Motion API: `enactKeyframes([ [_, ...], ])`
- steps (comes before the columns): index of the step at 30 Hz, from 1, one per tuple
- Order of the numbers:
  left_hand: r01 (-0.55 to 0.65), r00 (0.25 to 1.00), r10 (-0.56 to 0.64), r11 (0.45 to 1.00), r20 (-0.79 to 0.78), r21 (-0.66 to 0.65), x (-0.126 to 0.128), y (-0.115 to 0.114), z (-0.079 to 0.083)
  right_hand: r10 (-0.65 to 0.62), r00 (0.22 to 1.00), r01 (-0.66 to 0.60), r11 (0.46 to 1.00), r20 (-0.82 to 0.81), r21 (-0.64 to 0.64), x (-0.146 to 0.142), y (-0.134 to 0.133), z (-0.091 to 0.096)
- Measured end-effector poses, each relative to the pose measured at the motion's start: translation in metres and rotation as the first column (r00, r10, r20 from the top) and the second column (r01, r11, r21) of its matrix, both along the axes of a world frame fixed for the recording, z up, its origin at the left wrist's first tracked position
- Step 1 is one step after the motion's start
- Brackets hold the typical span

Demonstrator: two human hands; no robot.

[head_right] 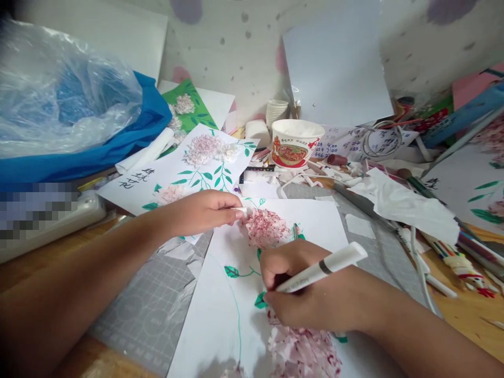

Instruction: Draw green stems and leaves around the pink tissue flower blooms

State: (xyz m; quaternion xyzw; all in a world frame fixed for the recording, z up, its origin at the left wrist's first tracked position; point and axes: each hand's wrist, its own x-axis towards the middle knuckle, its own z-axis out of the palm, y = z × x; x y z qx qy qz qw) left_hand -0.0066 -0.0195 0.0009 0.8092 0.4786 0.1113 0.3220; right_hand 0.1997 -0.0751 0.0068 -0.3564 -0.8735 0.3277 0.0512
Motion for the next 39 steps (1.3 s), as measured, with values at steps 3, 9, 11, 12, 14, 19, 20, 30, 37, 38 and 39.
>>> enactKeyframes([
  [3,-0.008,1.0,0.008,1.0,-0.007,0.006,-0.0004,-0.0001,-0.0003,-0.004,1.0,0.004,1.0,0.0,-0.013,0.0008,0.0015,0.0],
  [9,-0.023,1.0,0.023,1.0,-0.008,-0.01,-0.0013,0.0008,-0.003,0.042,0.999,-0.041,0.999,-0.02,0.021,0.001,0.0063,-0.0011],
  [11,-0.02,1.0,0.02,1.0,-0.007,-0.011,-0.001,0.0011,-0.0031,0.051,0.999,-0.05,0.998,-0.015,0.039,0.0013,0.0068,-0.0007],
  [12,-0.016,1.0,0.016,1.0,-0.002,-0.011,-0.0009,0.0012,-0.0031,0.054,0.998,-0.054,0.997,-0.015,0.048,0.0018,0.0068,-0.0006],
  [14,-0.009,1.0,0.009,1.0,0.007,-0.016,-0.0009,0.0016,-0.0031,0.065,0.998,-0.064,0.996,-0.016,0.06,0.0033,0.0068,-0.001],
  [19,-0.028,1.0,0.029,0.998,0.009,-0.052,-0.0012,0.0024,-0.0039,0.089,0.996,-0.087,0.994,-0.03,0.063,0.0061,0.0075,-0.0029],
  [20,-0.032,0.999,0.033,0.998,0.012,-0.056,-0.0012,0.0023,-0.0039,0.088,0.995,-0.086,0.995,-0.036,0.06,0.0062,0.0078,-0.003],
  [30,-0.028,0.999,0.029,0.999,0.026,-0.044,-0.0017,0.0024,-0.0037,-0.011,0.989,-0.009,0.991,-0.148,-0.137,0.008,0.009,-0.0058],
  [37,-0.029,0.999,0.03,0.998,0.017,-0.048,-0.0023,0.0031,-0.0047,0.0,0.98,-0.037,0.982,-0.201,-0.184,0.0093,0.0072,-0.008],
  [38,-0.029,0.999,0.03,0.998,0.018,-0.049,-0.0024,0.0031,-0.0048,0.002,0.979,-0.042,0.981,-0.205,-0.189,0.0093,0.0071,-0.0077],
  [39,-0.028,0.999,0.029,0.998,0.019,-0.05,-0.0026,0.0031,-0.0049,0.005,0.978,-0.045,0.981,-0.207,-0.19,0.0092,0.007,-0.0073],
])
